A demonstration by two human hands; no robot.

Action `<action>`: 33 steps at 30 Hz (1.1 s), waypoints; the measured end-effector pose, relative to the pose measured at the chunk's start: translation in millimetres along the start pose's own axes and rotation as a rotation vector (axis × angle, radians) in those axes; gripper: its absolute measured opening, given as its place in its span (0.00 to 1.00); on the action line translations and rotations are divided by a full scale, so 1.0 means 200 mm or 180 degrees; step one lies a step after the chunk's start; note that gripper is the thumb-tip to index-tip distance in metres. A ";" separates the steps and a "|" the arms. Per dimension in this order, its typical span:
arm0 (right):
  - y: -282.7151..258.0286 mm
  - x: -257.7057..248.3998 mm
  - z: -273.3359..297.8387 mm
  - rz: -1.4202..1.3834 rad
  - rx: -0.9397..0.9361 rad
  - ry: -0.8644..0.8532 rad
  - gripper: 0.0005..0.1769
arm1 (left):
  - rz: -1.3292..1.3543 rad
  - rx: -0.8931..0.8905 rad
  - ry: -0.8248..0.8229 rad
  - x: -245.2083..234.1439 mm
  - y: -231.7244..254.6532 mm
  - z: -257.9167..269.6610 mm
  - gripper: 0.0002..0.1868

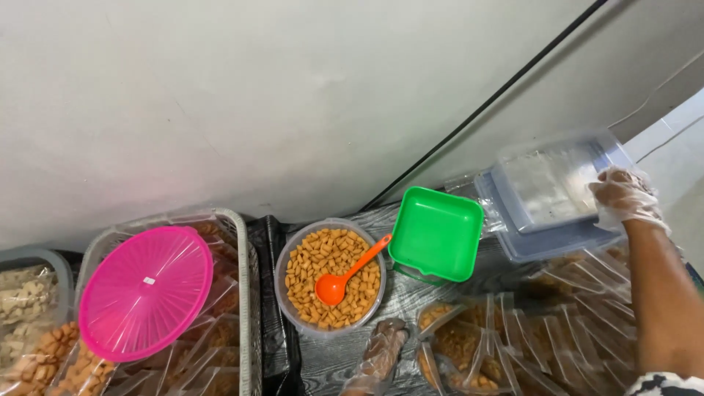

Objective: Packaging small snack items into individual plastic bags using a scoop.

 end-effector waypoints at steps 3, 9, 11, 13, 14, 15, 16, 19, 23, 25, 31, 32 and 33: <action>0.09 0.05 -0.13 0.0343 0.0049 0.0092 0.27 | 0.0016 0.0257 0.0019 -0.03 0.06 0.01 0.20; 0.20 0.12 -0.34 0.0271 0.0262 -0.0388 0.40 | -0.0027 0.0065 -0.0082 -0.11 0.16 0.12 0.20; 0.25 0.15 -0.39 0.0142 0.0297 -0.0374 0.41 | 0.0444 -0.0115 0.0561 -0.05 0.11 0.12 0.20; 0.26 0.16 -0.42 0.0164 0.0290 -0.0395 0.40 | 0.0147 -0.0369 0.0241 -0.17 0.27 0.16 0.21; 0.26 0.16 -0.43 0.0192 0.0246 -0.0417 0.39 | -0.0137 -0.0627 -0.0044 -0.23 0.35 0.18 0.23; 0.28 0.17 -0.45 0.0178 0.0280 -0.0409 0.39 | -0.0162 -0.0611 -0.0068 -0.17 0.27 0.12 0.23; 0.30 0.18 -0.46 0.0216 0.0347 -0.0514 0.41 | -0.0386 -0.0332 -0.0133 -0.12 0.19 0.06 0.24; 0.31 0.19 -0.47 0.0249 0.0419 -0.0658 0.42 | -0.0736 0.0203 -0.0052 -0.04 0.08 -0.01 0.25; 0.31 0.20 -0.48 0.0388 0.0283 -0.0701 0.37 | -0.0259 -0.0341 -0.0287 -0.09 0.13 0.01 0.25; 0.29 0.21 -0.47 0.0449 0.0248 -0.0694 0.29 | -0.0309 -0.0475 -0.0498 -0.11 0.14 0.00 0.26; 0.38 0.22 -0.54 0.0118 0.0178 -0.0586 0.28 | -0.0482 0.0070 -0.0248 0.01 -0.05 -0.10 0.24; 0.37 0.19 -0.51 -0.0116 0.0150 -0.0532 0.28 | -0.0719 0.0510 -0.0039 0.03 -0.09 -0.12 0.23; 0.40 0.19 -0.53 -0.0113 0.0143 -0.0528 0.28 | -0.0714 0.0513 -0.0033 0.03 -0.09 -0.12 0.23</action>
Point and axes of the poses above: each hand's wrist, its own z-axis away from the middle knuckle, its own x-axis out of the palm, y = z × x, the point moved 2 cm from there along -z, towards the middle knuckle, and after that the axes turned 14 degrees about -z, right-handed, at the moved point
